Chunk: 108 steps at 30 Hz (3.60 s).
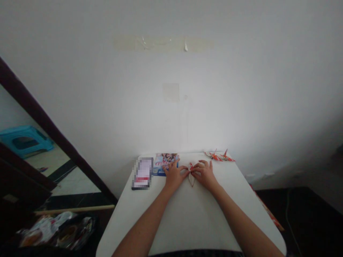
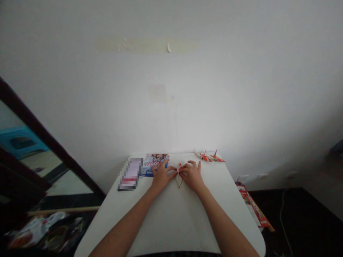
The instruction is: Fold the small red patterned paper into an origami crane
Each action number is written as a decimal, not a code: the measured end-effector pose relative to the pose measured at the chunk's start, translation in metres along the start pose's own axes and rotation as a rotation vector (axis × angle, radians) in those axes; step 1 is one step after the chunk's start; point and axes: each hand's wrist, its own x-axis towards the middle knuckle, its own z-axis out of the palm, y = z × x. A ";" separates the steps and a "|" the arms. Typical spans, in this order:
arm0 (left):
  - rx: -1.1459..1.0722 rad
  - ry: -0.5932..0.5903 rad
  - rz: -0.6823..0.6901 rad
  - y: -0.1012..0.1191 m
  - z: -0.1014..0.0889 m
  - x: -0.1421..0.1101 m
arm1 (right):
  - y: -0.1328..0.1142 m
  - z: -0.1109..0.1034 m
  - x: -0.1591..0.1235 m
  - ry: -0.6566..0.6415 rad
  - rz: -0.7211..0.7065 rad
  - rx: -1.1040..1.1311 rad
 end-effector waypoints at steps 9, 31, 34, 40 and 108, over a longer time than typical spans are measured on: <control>0.001 -0.026 -0.023 0.004 0.000 0.006 | 0.007 0.010 0.008 0.021 0.140 0.095; 0.035 -0.111 0.065 -0.009 -0.008 0.001 | 0.021 -0.001 0.003 -0.045 -0.108 0.075; -0.009 -0.096 0.081 -0.008 -0.008 0.000 | 0.022 -0.001 0.003 -0.042 -0.120 0.084; -0.038 -0.068 0.126 -0.010 -0.005 0.001 | 0.020 -0.004 0.003 -0.058 -0.090 0.108; -0.059 -0.004 -0.020 0.010 0.011 0.009 | -0.006 -0.004 0.010 -0.011 0.186 -0.040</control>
